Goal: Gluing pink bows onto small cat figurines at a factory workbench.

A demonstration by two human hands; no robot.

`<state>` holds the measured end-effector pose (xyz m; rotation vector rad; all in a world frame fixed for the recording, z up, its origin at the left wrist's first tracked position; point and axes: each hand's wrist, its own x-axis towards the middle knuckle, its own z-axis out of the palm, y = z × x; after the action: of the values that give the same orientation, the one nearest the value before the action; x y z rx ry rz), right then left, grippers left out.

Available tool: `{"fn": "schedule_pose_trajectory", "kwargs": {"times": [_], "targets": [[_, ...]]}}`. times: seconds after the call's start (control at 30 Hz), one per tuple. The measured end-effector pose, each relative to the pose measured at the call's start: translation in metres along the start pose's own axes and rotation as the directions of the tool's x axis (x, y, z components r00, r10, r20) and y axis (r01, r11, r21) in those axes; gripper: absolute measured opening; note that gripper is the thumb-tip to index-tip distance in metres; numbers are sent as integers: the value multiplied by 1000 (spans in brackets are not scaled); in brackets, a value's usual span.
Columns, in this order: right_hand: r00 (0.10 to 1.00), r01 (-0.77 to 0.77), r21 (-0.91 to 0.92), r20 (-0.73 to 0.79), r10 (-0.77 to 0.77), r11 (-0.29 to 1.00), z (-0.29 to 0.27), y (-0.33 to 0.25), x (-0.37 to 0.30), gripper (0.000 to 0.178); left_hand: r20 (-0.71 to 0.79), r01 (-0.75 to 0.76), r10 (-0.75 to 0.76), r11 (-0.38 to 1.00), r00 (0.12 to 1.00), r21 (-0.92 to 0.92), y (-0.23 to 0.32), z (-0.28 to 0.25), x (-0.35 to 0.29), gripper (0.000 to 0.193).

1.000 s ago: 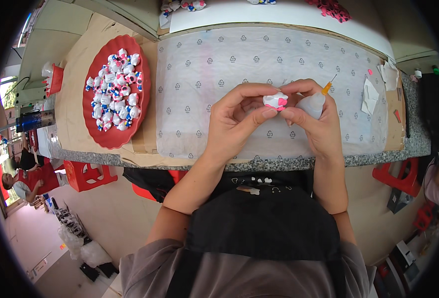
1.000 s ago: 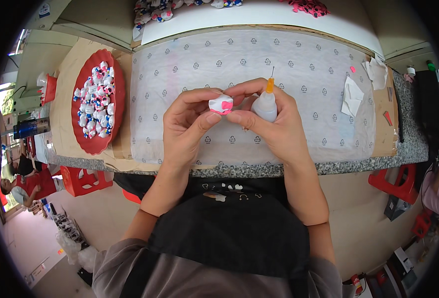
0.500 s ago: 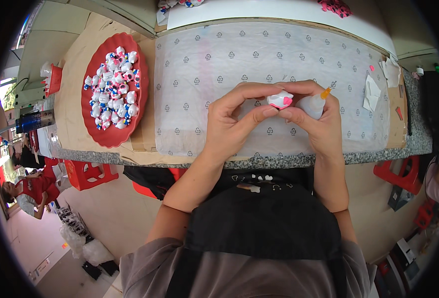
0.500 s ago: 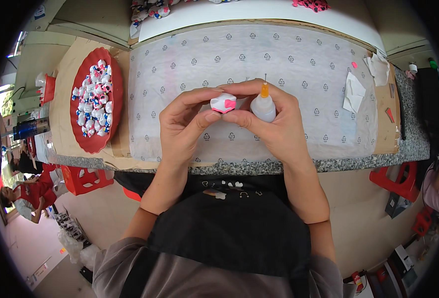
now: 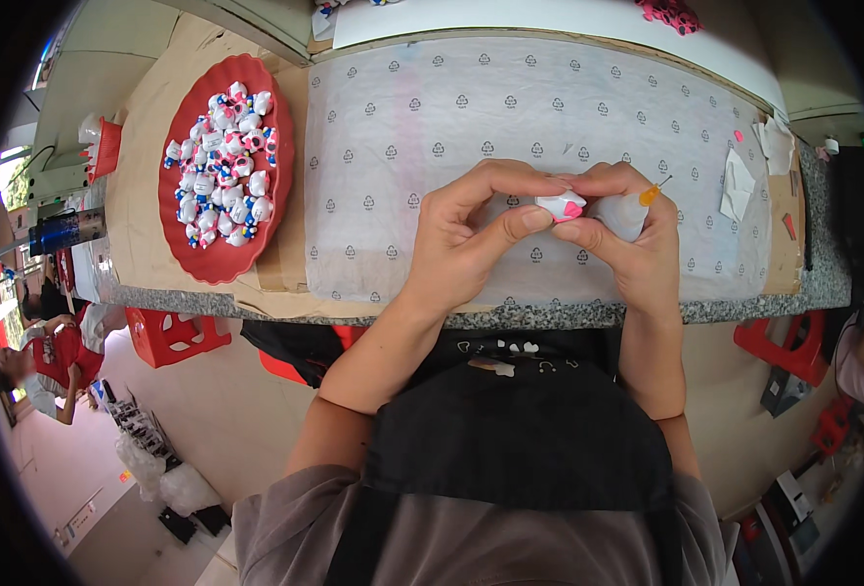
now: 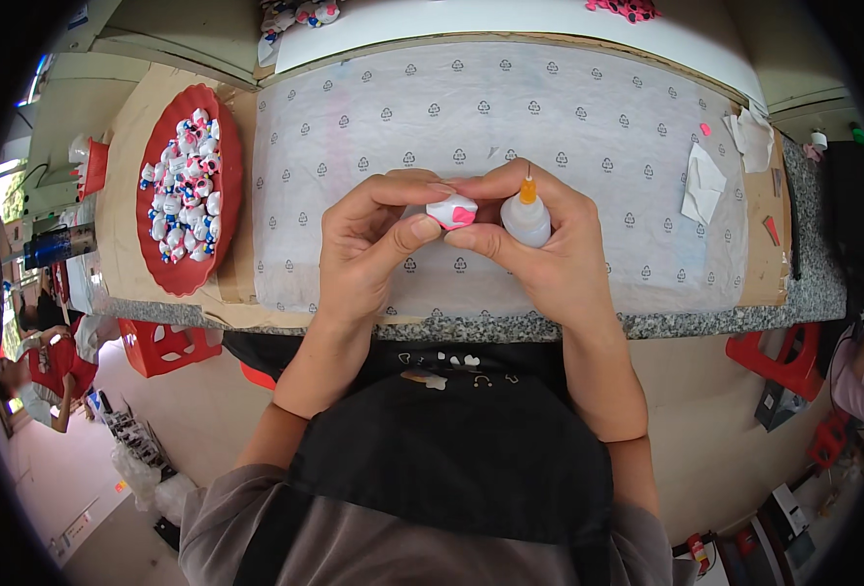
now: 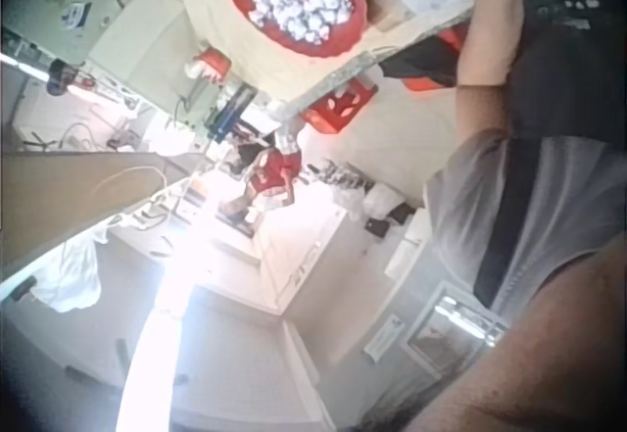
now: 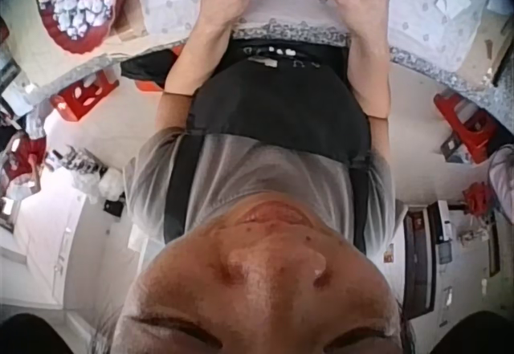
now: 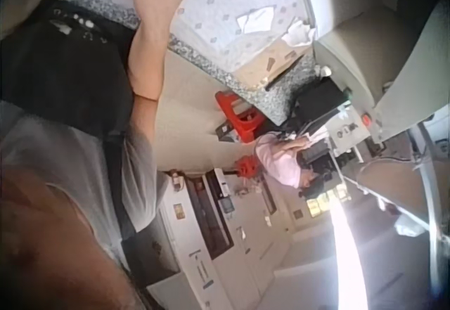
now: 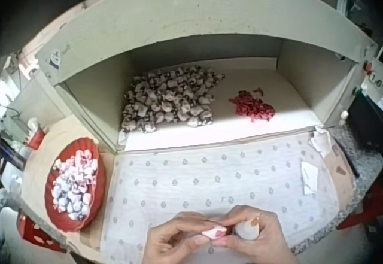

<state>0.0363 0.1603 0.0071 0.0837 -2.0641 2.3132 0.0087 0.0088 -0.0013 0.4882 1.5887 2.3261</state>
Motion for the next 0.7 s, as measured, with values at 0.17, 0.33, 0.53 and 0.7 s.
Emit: {"fn": "schedule_pose_trajectory", "kwargs": {"times": [0.17, 0.33, 0.53, 0.7], "targets": [[1000, -28, -36, -15, 27, 999, 1, -5, 4, 23, -35, 76, -77, 997, 996, -23, 2, 1, 2, 17], [1000, -25, -31, -18, 24, 999, 7, -7, 7, 23, -95, -90, 124, 950, 988, 300, 2, -1, 0, 20], [989, -76, -133, -138, 57, 988, 1, 0, -3, 24, -17, -201, 229, 885, 973, 421, 0, 3, -1, 24], [994, 93, -160, -49, -103, 983, 7, -3, -8, 22, 3, -154, 154, 987, 988, 42, -2, -5, -7, 19]]}}
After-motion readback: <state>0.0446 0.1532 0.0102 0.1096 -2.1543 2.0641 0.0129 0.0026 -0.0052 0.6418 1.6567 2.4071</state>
